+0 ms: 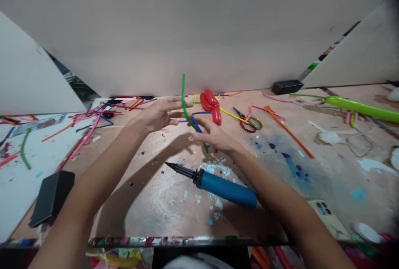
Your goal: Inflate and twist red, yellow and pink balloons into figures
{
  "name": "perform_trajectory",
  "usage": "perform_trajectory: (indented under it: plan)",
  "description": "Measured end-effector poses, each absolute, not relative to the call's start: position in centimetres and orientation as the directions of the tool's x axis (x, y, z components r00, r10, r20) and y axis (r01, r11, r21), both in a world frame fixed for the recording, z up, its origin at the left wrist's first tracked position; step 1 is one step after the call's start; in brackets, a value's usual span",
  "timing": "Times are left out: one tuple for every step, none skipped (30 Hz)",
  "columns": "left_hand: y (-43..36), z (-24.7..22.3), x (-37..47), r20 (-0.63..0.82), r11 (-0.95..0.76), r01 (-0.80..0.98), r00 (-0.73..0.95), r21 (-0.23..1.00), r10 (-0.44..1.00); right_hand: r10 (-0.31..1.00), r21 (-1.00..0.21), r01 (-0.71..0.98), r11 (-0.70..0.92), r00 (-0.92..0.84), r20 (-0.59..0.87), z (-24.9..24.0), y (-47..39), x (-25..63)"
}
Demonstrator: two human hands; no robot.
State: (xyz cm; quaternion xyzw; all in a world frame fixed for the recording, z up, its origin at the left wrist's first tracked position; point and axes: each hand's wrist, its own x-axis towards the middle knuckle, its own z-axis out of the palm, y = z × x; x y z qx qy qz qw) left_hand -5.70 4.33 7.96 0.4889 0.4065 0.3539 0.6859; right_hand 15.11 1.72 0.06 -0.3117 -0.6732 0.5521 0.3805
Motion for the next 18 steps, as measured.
perform_trajectory:
  plan:
    - [4.3, 7.7, -5.3, -0.211, 0.275, -0.065, 0.481, 0.959, 0.851, 0.833, -0.985, 0.021, 0.173, -0.537, 0.135, 0.0, 1.7, 15.0]
    - [4.4, 7.5, -5.3, -0.208, 0.270, -0.045, 0.523, 0.962, 0.827, 0.829, -0.993, 0.032, 0.118, -0.554, 0.080, -0.2, 1.8, 14.9]
    - [4.6, 7.3, -5.7, -0.201, 0.254, -0.026, 0.537, 0.967, 0.819, 0.826, -0.999, 0.034, 0.043, -0.564, 0.016, -0.3, 1.9, 14.8]
    - [5.0, 7.1, -6.4, -0.193, 0.228, -0.004, 0.519, 0.974, 0.832, 0.833, -0.999, 0.010, -0.038, -0.552, -0.037, -0.5, 2.2, 14.9]
    - [5.3, 6.9, -7.4, -0.187, 0.198, 0.025, 0.471, 0.980, 0.862, 0.850, -0.993, -0.038, -0.112, -0.521, -0.076, -0.7, 2.5, 15.0]
    - [5.7, 6.6, -8.6, -0.183, 0.171, 0.068, 0.402, 0.983, 0.897, 0.871, -0.980, -0.101, -0.173, -0.481, -0.104, -1.0, 2.9, 15.2]
    - [6.1, 6.2, -10.0, -0.184, 0.153, 0.119, 0.323, 0.981, 0.928, 0.890, -0.962, -0.164, -0.220, -0.436, -0.130, -1.3, 3.4, 15.5]
    - [6.4, 5.7, -11.5, -0.195, 0.156, 0.168, 0.247, 0.973, 0.949, 0.902, -0.941, -0.212, -0.263, -0.400, -0.162, -1.7, 3.9, 15.8]
    - [6.7, 5.0, -13.0, -0.220, 0.178, 0.217, 0.188, 0.960, 0.957, 0.904, -0.922, -0.240, -0.304, -0.377, -0.200, -2.1, 4.4, 16.1]
    - [7.0, 4.3, -14.5, -0.240, 0.201, 0.250, 0.137, 0.947, 0.961, 0.899, -0.906, -0.249, -0.343, -0.366, -0.240, -2.5, 4.9, 16.5]
    - [7.2, 3.5, -16.0, -0.266, 0.231, 0.276, 0.098, 0.933, 0.959, 0.888, -0.891, -0.245, -0.381, -0.365, -0.279, -2.9, 5.3, 16.8]
    - [7.3, 2.6, -17.6, -0.285, 0.255, 0.309, 0.056, 0.916, 0.957, 0.876, -0.878, -0.241, -0.414, -0.366, -0.313, -3.2, 5.7, 17.1]
    - [7.4, 1.8, -19.0, -0.293, 0.279, 0.339, -0.010, 0.898, 0.956, 0.865, -0.866, -0.237, -0.441, -0.369, -0.339, -3.5, 6.0, 17.4]
    - [7.5, 1.1, -20.5, -0.298, 0.307, 0.355, -0.082, 0.883, 0.951, 0.856, -0.856, -0.235, -0.461, -0.373, -0.359, -3.8, 6.3, 17.6]
    - [7.5, 0.4, -21.9, -0.297, 0.327, 0.363, -0.137, 0.872, 0.945, 0.848, -0.848, -0.233, -0.475, -0.377, -0.372, -3.9, 6.5, 17.8]
    - [7.5, -0.2, -23.2, -0.294, 0.344, 0.367, -0.188, 0.864, 0.937, 0.843, -0.844, -0.231, -0.484, -0.382, -0.379, -4.1, 6.6, 18.0]
    - [7.4, -0.6, -24.4, -0.291, 0.360, 0.365, -0.231, 0.858, 0.928, 0.841, -0.842, -0.230, -0.488, -0.384, -0.382, -4.2, 6.7, 18.1]
    - [7.3, -1.0, -25.5, -0.289, 0.374, 0.368, -0.268, 0.851, 0.919, 0.839, -0.842, -0.228, -0.490, -0.385, -0.384, -4.3, 6.8, 18.1]
